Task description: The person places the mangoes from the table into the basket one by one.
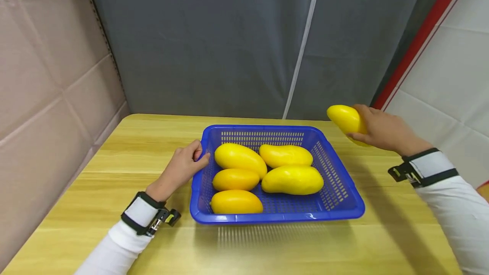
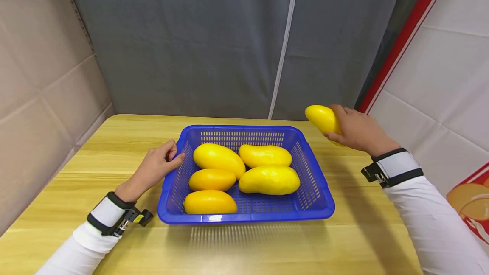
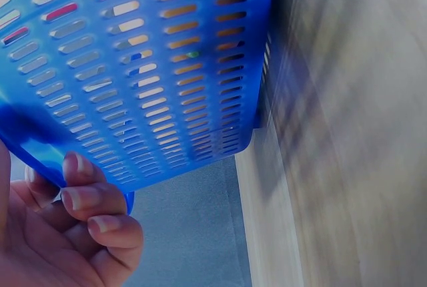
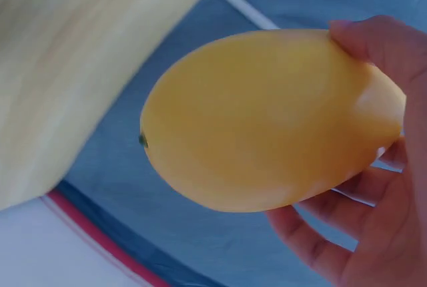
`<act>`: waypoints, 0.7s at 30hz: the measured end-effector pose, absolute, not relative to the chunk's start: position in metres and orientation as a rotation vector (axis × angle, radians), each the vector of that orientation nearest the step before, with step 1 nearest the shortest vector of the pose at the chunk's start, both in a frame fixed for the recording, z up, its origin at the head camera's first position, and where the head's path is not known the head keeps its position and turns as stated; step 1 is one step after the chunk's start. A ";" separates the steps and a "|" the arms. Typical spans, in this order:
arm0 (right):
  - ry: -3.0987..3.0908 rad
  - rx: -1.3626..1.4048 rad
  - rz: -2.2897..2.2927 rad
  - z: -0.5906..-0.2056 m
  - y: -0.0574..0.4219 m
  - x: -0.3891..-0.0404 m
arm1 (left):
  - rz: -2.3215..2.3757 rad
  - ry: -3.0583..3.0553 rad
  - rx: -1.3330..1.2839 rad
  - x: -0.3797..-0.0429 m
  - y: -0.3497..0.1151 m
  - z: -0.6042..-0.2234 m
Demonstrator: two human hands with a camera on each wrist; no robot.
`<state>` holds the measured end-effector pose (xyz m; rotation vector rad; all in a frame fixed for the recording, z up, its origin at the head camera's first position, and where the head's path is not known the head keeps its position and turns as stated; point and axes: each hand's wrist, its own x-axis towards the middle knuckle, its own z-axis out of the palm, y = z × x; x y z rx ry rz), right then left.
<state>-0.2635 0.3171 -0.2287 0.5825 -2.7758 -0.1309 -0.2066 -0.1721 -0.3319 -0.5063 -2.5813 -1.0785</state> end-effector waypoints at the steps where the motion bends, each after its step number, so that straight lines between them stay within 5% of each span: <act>1: -2.776 0.582 -0.118 -0.224 0.314 -0.261 | -1.082 -2.582 -0.504 -0.207 -0.172 -0.332; 21: -2.836 0.903 -0.074 -0.194 0.231 -0.213 | -1.092 -2.576 -0.493 -0.206 -0.171 -0.334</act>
